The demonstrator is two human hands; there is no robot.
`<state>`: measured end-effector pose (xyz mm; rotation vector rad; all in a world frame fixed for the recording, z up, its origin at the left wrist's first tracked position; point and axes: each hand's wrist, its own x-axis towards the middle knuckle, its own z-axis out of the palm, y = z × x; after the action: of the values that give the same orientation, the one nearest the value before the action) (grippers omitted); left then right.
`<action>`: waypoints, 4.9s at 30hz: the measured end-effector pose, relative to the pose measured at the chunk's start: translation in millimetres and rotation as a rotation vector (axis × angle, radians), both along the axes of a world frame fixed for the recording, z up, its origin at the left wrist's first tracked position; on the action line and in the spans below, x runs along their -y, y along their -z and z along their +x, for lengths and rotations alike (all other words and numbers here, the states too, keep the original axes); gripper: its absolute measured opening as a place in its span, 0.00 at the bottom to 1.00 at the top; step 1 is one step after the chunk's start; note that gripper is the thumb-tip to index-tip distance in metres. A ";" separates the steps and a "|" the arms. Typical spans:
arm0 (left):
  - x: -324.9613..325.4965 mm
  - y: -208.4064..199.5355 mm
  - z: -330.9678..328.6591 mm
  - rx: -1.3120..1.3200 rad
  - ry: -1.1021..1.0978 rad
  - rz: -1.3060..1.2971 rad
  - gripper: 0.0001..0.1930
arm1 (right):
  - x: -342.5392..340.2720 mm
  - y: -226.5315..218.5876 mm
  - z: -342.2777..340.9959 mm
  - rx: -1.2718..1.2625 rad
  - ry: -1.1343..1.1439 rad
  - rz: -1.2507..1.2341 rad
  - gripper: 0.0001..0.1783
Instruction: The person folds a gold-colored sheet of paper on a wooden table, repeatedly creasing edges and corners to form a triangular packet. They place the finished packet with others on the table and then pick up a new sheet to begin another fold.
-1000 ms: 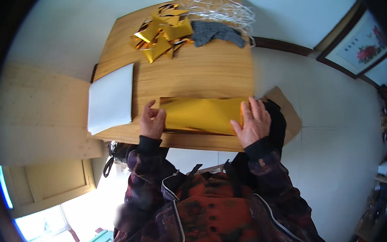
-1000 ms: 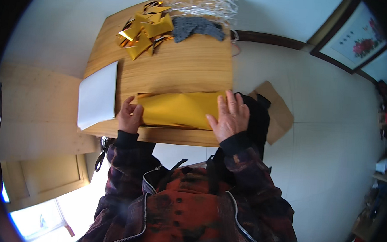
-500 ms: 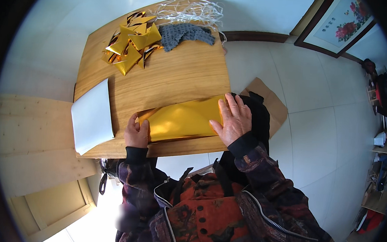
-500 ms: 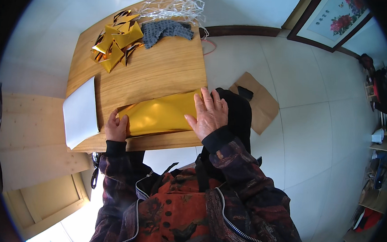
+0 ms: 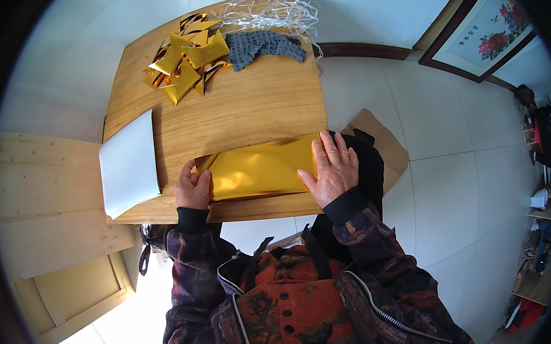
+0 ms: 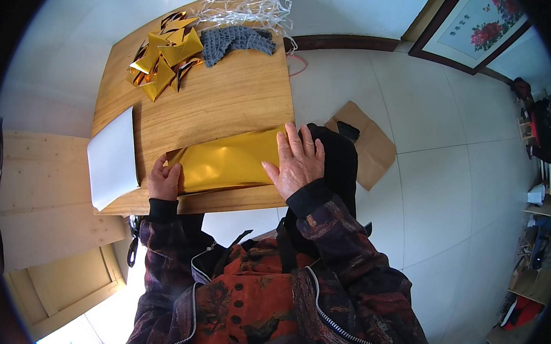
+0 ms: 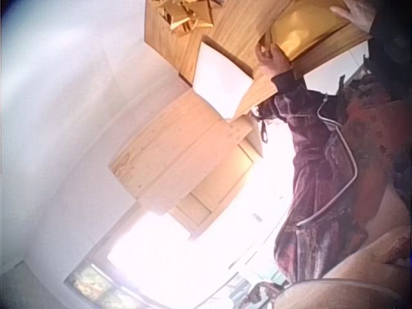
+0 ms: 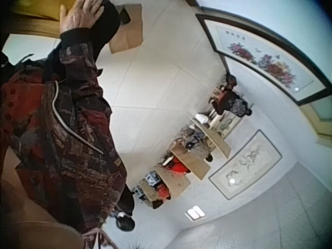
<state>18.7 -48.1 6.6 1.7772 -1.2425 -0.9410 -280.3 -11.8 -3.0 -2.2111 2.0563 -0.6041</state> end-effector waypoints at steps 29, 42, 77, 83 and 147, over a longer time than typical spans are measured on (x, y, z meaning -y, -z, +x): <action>3.3 18.0 10.2 0.105 0.017 -0.029 0.23 | 1.3 -11.4 -3.5 -0.079 -0.070 0.132 0.43; 9.8 24.4 12.0 0.120 0.033 -0.082 0.24 | 2.7 -29.8 -12.8 -0.167 -0.176 0.310 0.53; -107.8 -3.5 -0.5 0.992 0.449 -0.077 0.54 | 2.5 -26.6 -14.2 -0.159 -0.200 0.259 0.54; -81.3 -37.6 -18.7 0.841 0.335 -0.146 0.36 | 1.6 -29.1 -14.6 -0.131 -0.181 0.293 0.54; -53.9 -5.0 -120.3 0.880 0.981 -0.284 0.41 | -19.9 -17.5 -29.3 0.257 -0.162 -0.160 0.28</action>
<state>-101.6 5.7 11.7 1.3099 -2.7848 -0.3481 -309.6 8.0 14.4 -2.2155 1.7409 -1.0072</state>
